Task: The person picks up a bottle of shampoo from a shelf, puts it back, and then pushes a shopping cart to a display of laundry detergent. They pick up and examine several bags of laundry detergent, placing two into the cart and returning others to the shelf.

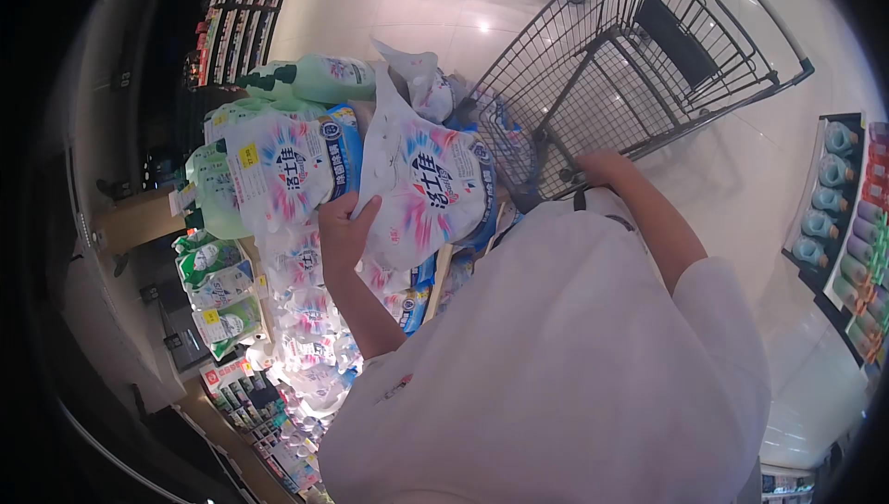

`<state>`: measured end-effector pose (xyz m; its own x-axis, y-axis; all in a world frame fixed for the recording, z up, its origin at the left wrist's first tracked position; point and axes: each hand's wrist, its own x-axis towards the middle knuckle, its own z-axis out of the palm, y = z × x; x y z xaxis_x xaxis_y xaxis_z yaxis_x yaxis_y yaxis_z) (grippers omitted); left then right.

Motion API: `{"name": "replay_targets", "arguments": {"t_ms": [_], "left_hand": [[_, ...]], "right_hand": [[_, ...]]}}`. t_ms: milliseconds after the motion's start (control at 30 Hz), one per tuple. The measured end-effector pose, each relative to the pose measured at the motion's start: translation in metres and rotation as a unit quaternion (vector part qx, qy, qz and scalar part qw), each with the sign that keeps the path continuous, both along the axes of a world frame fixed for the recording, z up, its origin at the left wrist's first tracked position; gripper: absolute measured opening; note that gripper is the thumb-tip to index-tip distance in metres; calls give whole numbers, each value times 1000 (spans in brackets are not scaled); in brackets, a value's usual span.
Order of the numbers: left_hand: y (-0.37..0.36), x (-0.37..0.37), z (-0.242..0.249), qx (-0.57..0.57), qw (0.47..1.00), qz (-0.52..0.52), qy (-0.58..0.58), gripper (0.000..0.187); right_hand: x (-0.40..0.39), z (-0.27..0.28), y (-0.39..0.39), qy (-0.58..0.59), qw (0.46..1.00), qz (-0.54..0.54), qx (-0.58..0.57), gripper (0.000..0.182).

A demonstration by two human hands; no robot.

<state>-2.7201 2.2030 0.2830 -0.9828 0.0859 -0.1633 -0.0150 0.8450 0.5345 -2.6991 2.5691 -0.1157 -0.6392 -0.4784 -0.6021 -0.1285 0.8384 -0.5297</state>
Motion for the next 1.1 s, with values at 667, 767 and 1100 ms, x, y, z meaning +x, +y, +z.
{"name": "replay_targets", "arguments": {"t_ms": [667,767,1100], "left_hand": [[230,-126,-31,-42,832,-522,182,26],[254,-153,-54,-28,829,-513,218,19],[302,-181,-163,-13,886,-298,356,28]], "right_hand": [[-7,331,103,376,922,-83,34,54],[-19,310,108,347,933,-85,40,41],[-109,169,181,298,853,-423,-67,27]]}}
